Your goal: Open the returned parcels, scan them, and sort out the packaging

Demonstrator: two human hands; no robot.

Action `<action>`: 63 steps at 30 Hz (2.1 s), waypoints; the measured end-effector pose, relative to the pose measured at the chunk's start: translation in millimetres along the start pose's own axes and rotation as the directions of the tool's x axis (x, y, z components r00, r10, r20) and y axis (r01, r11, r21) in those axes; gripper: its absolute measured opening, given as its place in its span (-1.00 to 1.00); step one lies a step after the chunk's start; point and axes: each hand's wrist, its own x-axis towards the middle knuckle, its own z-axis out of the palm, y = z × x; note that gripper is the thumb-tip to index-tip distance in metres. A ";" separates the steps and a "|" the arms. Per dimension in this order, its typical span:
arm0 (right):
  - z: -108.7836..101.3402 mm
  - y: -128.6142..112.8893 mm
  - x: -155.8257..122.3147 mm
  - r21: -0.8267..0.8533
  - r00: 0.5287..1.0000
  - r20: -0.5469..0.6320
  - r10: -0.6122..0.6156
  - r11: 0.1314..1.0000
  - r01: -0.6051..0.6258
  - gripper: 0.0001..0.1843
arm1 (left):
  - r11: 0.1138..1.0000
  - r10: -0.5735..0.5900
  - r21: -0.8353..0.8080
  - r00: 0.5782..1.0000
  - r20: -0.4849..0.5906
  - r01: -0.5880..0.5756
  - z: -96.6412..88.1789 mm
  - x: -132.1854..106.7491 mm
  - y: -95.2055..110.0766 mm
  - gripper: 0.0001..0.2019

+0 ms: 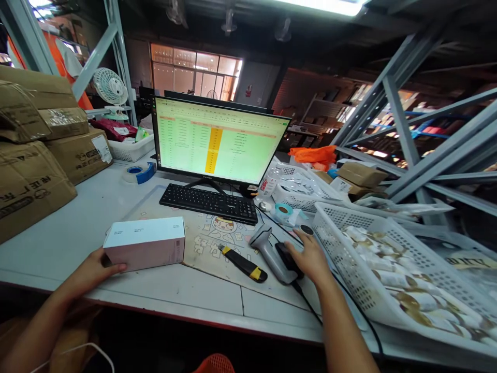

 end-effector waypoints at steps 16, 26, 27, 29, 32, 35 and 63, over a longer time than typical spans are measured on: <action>33.3 67.5 -13.7 -0.027 0.998 -0.001 -0.070 0.997 0.070 -0.16 | 0.996 -0.001 -0.085 1.000 -0.017 -0.001 2.9 -4.8 12.2 -0.12; 62.6 95.1 -15.5 -0.049 0.990 -0.093 -0.110 0.993 0.106 -0.23 | 0.996 -0.058 -0.065 0.998 -0.031 0.056 4.8 -4.0 5.0 -0.10; 63.7 95.4 -16.0 -0.047 0.990 -0.090 -0.108 0.993 0.105 -0.24 | 0.997 -0.059 -0.060 0.998 -0.032 0.057 4.6 -3.8 5.0 -0.11; 65.1 96.6 -16.8 -0.042 0.992 -0.075 -0.101 0.994 0.098 -0.22 | 0.997 -0.060 -0.055 0.998 -0.028 0.058 4.0 -3.6 5.7 -0.13; 67.3 101.0 -17.1 -0.052 0.994 -0.068 -0.084 0.995 0.081 -0.18 | 0.996 -0.058 -0.074 0.998 -0.003 0.057 3.8 -3.6 8.1 -0.17; 69.6 106.3 -16.8 -0.065 0.989 -0.102 -0.106 0.993 0.099 -0.27 | 0.992 -0.077 -0.099 0.997 0.014 0.078 4.2 -4.2 9.6 -0.17; 67.7 99.9 -17.6 -0.028 0.964 -0.173 -0.199 0.980 0.198 -0.36 | 0.996 -0.067 -0.065 0.997 -0.038 0.065 2.7 -0.1 4.1 -0.17</action>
